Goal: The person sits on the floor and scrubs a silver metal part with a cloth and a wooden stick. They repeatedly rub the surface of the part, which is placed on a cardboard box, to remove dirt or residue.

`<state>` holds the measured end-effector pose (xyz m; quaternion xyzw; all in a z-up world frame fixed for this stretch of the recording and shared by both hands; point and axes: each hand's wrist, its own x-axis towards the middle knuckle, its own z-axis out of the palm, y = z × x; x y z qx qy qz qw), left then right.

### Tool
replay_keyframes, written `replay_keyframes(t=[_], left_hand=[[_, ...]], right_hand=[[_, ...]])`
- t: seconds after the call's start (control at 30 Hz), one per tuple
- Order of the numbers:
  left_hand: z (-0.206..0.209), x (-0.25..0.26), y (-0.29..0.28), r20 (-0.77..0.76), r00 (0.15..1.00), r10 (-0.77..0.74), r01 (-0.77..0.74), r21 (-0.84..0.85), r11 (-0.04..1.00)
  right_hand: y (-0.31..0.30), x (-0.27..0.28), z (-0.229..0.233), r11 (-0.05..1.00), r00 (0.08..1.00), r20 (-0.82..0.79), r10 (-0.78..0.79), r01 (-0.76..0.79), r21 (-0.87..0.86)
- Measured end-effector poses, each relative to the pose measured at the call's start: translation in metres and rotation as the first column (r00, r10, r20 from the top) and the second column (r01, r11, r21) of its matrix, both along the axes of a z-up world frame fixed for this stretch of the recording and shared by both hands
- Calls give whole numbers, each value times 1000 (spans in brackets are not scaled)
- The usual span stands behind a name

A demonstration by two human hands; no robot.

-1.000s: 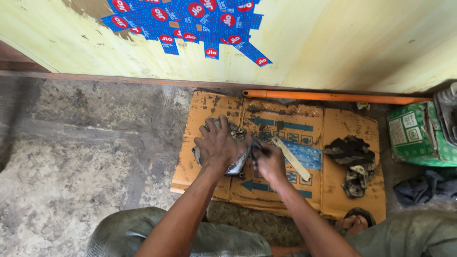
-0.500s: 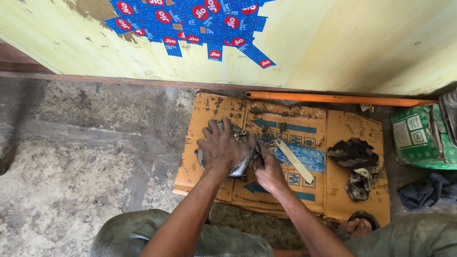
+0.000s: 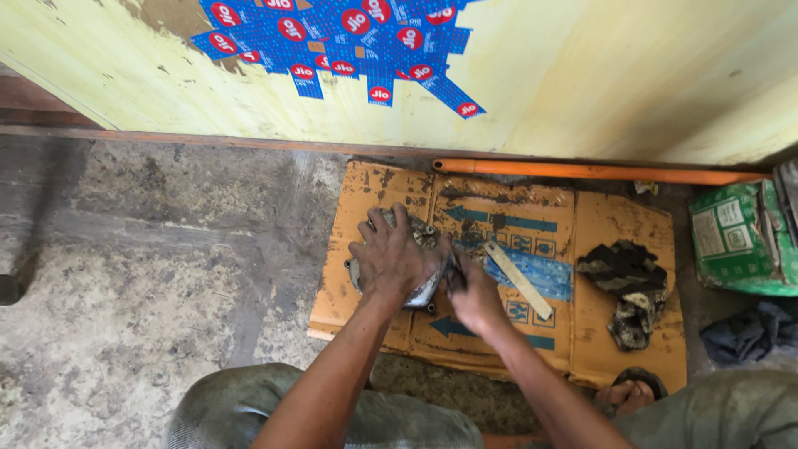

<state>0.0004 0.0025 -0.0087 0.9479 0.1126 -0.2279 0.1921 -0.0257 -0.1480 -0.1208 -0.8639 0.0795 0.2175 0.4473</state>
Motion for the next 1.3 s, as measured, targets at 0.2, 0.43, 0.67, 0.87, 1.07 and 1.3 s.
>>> replay_keyframes(t=[0.2, 0.43, 0.67, 0.87, 1.07, 1.3], left_hand=[[-3, -2, 0, 77, 997, -9, 8, 25, 1000], [-10, -3, 1, 63, 998, -2, -1, 47, 999], [2, -9, 2, 92, 996, 11, -13, 18, 1000], [22, -22, -2, 11, 999, -36, 35, 56, 998], [15, -14, 11, 317, 944, -88, 179, -270, 946], [10, -19, 8, 439, 898, 29, 227, -519, 824]], right_hand=[[-1, 18, 2, 999, 998, -57, 4, -6, -32], [0, 9, 9, 999, 999, 1, -45, 45, -26], [-47, -38, 19, 966, 937, -239, 254, -259, 11], [-102, 5, 87, 998, 994, -103, 22, -28, -62], [-124, 8, 97, 1000, 985, 170, -1, 1, -3], [-106, -6, 135, 989, 928, 345, -138, 146, 4]])
